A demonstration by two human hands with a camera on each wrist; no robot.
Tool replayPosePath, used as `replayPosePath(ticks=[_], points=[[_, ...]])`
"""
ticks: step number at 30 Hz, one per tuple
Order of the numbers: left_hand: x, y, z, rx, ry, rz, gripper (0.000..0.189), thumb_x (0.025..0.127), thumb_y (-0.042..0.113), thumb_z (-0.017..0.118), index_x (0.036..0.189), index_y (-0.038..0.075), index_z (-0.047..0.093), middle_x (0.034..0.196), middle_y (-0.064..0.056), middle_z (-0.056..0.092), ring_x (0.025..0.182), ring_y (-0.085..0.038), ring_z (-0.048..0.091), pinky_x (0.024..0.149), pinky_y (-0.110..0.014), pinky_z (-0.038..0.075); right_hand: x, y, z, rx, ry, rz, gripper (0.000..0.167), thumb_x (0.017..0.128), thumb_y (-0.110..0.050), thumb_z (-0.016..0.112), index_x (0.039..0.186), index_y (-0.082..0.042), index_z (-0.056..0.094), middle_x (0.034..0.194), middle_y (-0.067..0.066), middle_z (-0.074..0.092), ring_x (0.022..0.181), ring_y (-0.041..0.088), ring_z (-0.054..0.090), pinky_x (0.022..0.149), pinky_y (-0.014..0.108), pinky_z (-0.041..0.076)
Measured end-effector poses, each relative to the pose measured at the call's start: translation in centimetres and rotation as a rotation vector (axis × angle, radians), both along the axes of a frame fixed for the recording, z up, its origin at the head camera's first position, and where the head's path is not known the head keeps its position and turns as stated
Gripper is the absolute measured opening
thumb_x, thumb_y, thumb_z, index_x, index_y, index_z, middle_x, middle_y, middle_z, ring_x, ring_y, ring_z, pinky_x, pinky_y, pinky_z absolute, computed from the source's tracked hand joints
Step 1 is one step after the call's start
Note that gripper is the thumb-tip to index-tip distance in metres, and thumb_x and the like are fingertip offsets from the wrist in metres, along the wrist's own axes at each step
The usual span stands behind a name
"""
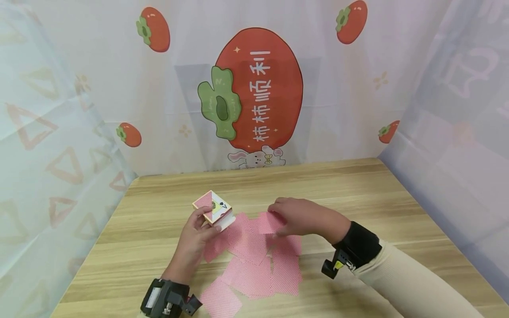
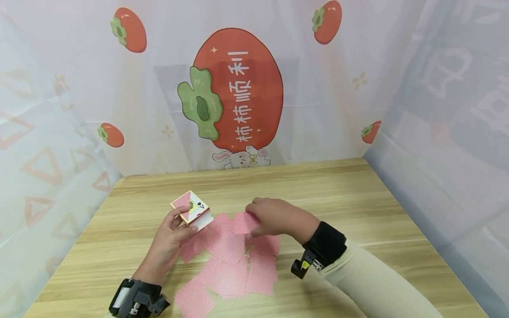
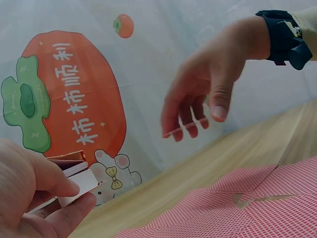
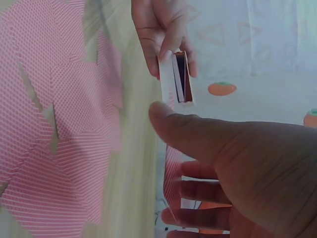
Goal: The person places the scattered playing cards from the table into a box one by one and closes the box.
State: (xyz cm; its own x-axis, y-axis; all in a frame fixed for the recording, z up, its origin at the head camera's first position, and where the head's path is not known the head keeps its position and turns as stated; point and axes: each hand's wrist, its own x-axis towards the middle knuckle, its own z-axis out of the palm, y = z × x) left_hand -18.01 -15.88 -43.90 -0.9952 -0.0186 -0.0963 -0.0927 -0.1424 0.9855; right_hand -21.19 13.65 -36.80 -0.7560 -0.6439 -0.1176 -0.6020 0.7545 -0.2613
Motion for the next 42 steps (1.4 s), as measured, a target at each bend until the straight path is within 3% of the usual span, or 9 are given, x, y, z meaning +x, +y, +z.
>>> replayPosePath(ticks=[6, 12, 18, 26, 33, 42], points=[[-0.1, 0.5, -0.2, 0.015, 0.024, -0.002, 0.065, 0.084, -0.02, 0.06, 0.141, 0.004, 0.04, 0.147, -0.018, 0.041, 0.127, -0.029, 0.052, 0.086, -0.024, 0.055, -0.3, -1.9, 1.0, -0.014, 0.079, 0.083, 0.06, 0.081, -0.046, 0.083, 0.129, -0.016, 0.064, 0.111, -0.005, 0.065, 0.097, 0.012, 0.059, 0.085, 0.033, 0.053], [0.1, 0.7, -0.3, 0.018, 0.016, -0.005, 0.064, 0.085, -0.02, 0.059, 0.14, 0.005, 0.04, 0.151, -0.019, 0.038, 0.135, -0.037, 0.045, 0.085, -0.023, 0.056, -0.2, -3.6, 1.0, -0.047, 0.098, 0.137, 0.058, 0.082, -0.05, 0.081, 0.128, -0.019, 0.065, 0.117, -0.005, 0.067, 0.104, 0.012, 0.061, 0.089, 0.035, 0.053], [0.3, 1.1, -0.3, 0.026, 0.028, -0.018, 0.063, 0.085, -0.02, 0.06, 0.14, 0.005, 0.04, 0.149, -0.019, 0.04, 0.135, -0.038, 0.046, 0.087, -0.026, 0.057, -0.1, -4.5, 0.7, -0.04, 0.108, 0.118, 0.057, 0.085, -0.053, 0.078, 0.129, -0.02, 0.065, 0.123, -0.004, 0.067, 0.113, 0.014, 0.061, 0.095, 0.037, 0.052], [0.4, 1.5, -0.1, 0.058, 0.038, -0.01, 0.062, 0.084, -0.021, 0.061, 0.137, 0.006, 0.043, 0.137, -0.014, 0.047, 0.114, -0.02, 0.061, 0.082, -0.026, 0.057, 0.0, -4.9, 0.2, -0.093, 0.129, 0.106, 0.051, 0.088, -0.048, 0.076, 0.128, -0.018, 0.066, 0.124, -0.002, 0.067, 0.115, 0.016, 0.061, 0.097, 0.038, 0.051], [0.7, 1.9, -0.1, 0.09, 0.066, -0.026, 0.063, 0.083, -0.021, 0.061, 0.137, 0.005, 0.042, 0.136, -0.011, 0.048, 0.112, -0.016, 0.063, 0.084, -0.027, 0.058, 0.3, -5.6, -0.2, -0.121, 0.164, 0.063, 0.051, 0.089, -0.054, 0.072, 0.126, -0.019, 0.067, 0.122, -0.003, 0.068, 0.111, 0.016, 0.062, 0.092, 0.037, 0.052], [1.0, 2.2, -0.1, 0.087, 0.118, -0.063, 0.059, 0.085, -0.01, 0.072, 0.134, 0.008, 0.044, 0.133, -0.008, 0.049, 0.112, -0.014, 0.063, 0.085, -0.025, 0.057, 0.8, -6.6, -0.5, -0.125, 0.214, -0.005, 0.05, 0.088, -0.058, 0.071, 0.121, -0.021, 0.071, 0.115, -0.004, 0.07, 0.102, 0.015, 0.063, 0.084, 0.035, 0.051]])
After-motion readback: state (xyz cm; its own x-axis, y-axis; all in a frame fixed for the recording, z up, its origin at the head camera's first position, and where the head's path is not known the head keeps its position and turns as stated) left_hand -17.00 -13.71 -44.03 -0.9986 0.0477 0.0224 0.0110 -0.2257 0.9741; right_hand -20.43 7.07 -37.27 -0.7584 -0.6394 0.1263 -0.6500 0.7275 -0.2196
